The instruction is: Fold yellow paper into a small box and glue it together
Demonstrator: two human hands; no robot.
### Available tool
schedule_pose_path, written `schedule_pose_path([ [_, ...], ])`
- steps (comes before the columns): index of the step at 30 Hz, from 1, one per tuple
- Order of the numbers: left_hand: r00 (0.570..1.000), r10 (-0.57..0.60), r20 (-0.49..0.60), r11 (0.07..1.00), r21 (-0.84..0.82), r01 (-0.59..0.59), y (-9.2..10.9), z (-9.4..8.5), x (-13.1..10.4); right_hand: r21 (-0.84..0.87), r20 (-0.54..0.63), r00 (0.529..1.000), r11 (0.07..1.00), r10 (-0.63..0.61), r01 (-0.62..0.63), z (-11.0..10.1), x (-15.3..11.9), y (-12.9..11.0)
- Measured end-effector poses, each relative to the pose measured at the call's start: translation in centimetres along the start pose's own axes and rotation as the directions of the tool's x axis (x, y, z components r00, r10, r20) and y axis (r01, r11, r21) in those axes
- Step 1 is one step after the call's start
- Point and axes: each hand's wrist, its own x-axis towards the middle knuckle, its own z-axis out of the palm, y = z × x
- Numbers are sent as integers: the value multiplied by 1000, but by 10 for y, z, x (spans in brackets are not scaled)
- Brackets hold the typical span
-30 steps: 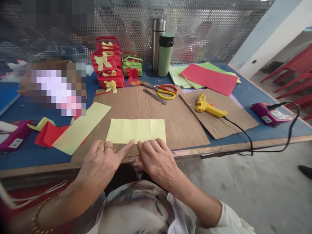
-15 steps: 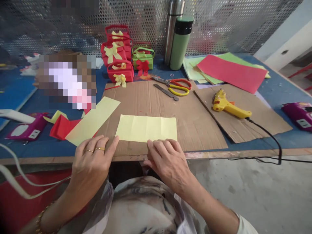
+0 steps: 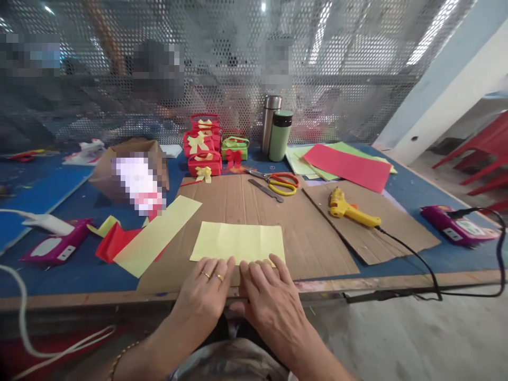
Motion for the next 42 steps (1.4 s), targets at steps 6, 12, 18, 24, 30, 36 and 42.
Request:
schedule_pose_path([
  [6,997,-71,17,996,52,70,-25,-7,-18,-5,18,1000,1000,21,-21,2,-1,0],
  [12,996,-85,-3,981,177,84,-36,-12,-25,-19,12,1000,1000,16,-16,5,-2,0],
  [18,999,-46,13,991,125,44,-23,-12,-4,8,28,1000,1000,-1,1,4,-2,2],
  [24,997,72,32,997,5,-72,0,-4,10,4,78,997,1000,5,-5,-1,-1,3],
  [30,998,56,28,998,-15,-55,2,-4,6,-5,101,994,999,35,-35,-4,-1,2],
  [36,999,45,23,999,-7,-45,-3,-11,10,-1,78,993,997,83,-83,-12,-8,11],
  [42,996,66,53,997,24,-68,-4,-8,13,-157,66,983,975,172,-160,-25,-28,24],
])
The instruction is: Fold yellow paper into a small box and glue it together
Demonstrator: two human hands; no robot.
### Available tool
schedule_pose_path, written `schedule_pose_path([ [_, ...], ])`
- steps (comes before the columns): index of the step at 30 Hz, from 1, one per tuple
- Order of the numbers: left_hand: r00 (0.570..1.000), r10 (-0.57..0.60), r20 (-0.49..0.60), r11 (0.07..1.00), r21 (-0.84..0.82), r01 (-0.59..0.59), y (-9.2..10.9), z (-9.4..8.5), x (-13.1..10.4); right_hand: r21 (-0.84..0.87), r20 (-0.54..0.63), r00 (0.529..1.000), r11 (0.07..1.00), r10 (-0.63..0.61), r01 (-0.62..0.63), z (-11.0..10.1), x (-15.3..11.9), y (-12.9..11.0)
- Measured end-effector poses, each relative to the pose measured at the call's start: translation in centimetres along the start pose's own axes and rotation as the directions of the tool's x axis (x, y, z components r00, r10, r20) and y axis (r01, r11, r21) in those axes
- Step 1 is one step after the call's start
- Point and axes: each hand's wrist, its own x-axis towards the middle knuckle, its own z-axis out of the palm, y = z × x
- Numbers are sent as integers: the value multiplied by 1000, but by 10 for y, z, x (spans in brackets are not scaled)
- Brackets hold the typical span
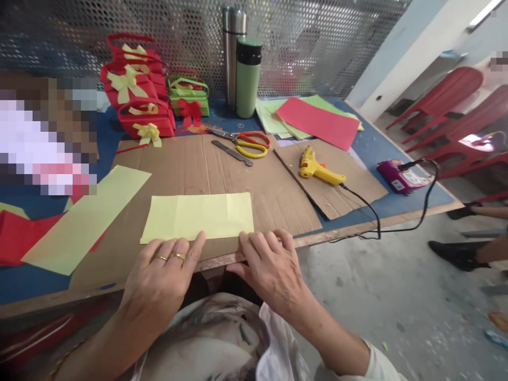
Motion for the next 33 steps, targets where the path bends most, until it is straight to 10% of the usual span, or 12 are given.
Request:
schedule_pose_path([
  [10,1000,13,-25,998,-67,-15,0,5,5,36,-210,977,999,33,-26,-4,11,-7],
  [33,979,-203,11,978,52,202,-36,-16,-47,72,-52,993,991,-106,110,16,13,-21],
])
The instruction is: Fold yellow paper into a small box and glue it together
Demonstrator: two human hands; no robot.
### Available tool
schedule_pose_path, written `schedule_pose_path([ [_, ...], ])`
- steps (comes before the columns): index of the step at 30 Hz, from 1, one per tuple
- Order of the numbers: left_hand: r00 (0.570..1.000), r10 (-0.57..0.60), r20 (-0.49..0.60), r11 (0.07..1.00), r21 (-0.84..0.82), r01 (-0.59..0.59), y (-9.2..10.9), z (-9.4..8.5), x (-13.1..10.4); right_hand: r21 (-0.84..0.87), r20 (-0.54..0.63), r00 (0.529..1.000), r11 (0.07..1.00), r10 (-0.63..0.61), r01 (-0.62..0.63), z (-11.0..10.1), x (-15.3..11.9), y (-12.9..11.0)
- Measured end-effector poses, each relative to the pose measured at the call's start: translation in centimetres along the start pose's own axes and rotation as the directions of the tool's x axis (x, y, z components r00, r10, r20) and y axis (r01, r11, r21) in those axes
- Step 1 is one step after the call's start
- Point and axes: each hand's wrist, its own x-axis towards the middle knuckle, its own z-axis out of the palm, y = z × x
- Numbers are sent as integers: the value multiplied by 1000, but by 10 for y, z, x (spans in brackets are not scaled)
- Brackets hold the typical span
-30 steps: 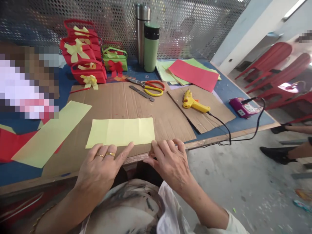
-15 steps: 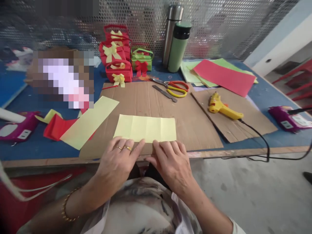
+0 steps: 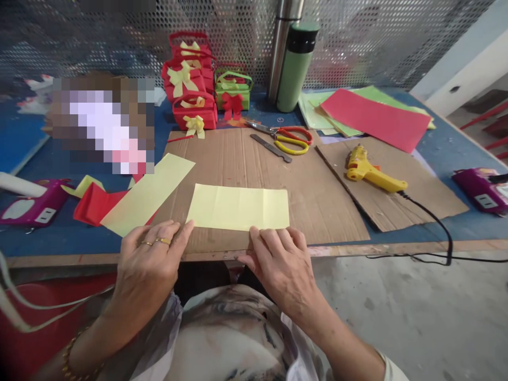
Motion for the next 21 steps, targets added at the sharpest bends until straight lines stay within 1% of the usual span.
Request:
schedule_pose_path([
  [3,999,-32,-2,999,24,32,11,2,8,-3,-7,1000,1000,-12,12,1,2,-1],
  [5,999,-31,17,999,-23,31,23,5,18,-1,-15,1000,1000,-25,25,1,4,-1],
  [6,999,11,48,997,-74,-8,30,7,23,2,-19,999,999,-33,33,0,6,-2],
  [7,997,57,53,992,-118,-50,36,10,28,5,-23,999,999,-41,41,0,7,-2],
  [10,990,138,24,981,-143,-133,50,14,38,12,-17,999,999,-51,51,-2,10,-2],
  [12,990,144,11,982,-123,-142,53,15,39,14,0,999,999,-43,43,-3,8,0],
  [14,990,139,3,985,-108,-138,51,15,38,11,11,1000,1000,-25,25,-4,5,4],
  [18,989,146,-18,985,-93,-147,47,14,37,-33,-15,1000,999,18,-18,-8,-8,16],
  [21,989,144,-25,985,-90,-146,46,15,37,-50,-38,999,998,26,-28,-12,-17,25],
])
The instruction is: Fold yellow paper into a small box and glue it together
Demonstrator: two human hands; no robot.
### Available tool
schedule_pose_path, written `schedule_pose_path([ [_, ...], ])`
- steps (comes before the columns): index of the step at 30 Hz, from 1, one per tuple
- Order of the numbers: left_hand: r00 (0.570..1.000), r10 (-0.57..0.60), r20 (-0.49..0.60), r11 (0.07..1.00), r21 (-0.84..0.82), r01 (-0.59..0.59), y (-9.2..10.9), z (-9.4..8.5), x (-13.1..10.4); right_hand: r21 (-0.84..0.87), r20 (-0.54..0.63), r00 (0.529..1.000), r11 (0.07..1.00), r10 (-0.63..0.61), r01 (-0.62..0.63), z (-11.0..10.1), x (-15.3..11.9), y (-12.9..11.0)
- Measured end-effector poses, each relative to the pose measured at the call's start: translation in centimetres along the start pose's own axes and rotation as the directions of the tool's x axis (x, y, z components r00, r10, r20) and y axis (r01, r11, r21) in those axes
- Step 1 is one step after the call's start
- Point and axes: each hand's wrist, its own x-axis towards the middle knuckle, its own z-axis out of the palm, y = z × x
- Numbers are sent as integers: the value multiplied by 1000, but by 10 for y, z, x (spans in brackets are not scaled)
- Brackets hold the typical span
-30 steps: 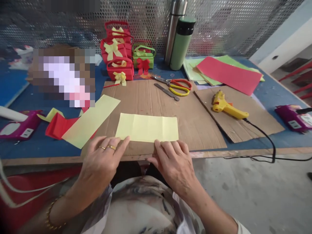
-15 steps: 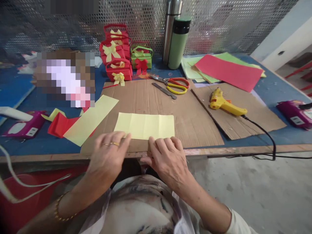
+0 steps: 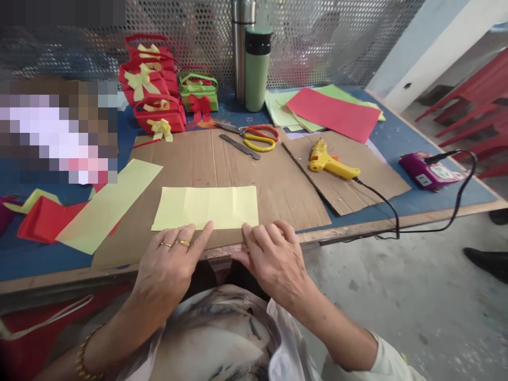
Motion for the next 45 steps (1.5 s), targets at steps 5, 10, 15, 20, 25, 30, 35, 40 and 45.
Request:
schedule_pose_path([
  [5,1000,-5,27,1000,-13,5,0,3,1,-35,22,999,999,36,-35,-13,-9,10],
  [10,999,14,36,999,30,-15,6,3,6,-65,-85,988,989,130,-136,-18,-5,1],
  [15,997,-14,77,1000,22,12,7,-4,6,82,-24,1000,997,19,-17,-1,11,-15],
  [20,992,-105,64,991,93,98,-16,-12,-16,60,-3,1000,998,-11,11,8,12,-15],
  [25,978,-208,23,961,189,200,-27,-10,-37,109,8,999,993,-36,35,8,9,-3],
  [30,970,-243,2,954,182,239,-17,-15,-31,160,24,998,986,-53,48,0,10,22],
  [35,989,-138,-61,990,-25,136,7,-13,3,207,190,974,975,-125,85,-15,20,32],
  [40,997,4,-72,988,-153,-15,26,11,28,76,261,938,973,-229,216,-25,34,27],
  [45,994,-38,-102,980,-200,17,28,17,25,-35,252,925,952,-285,303,-24,39,26],
])
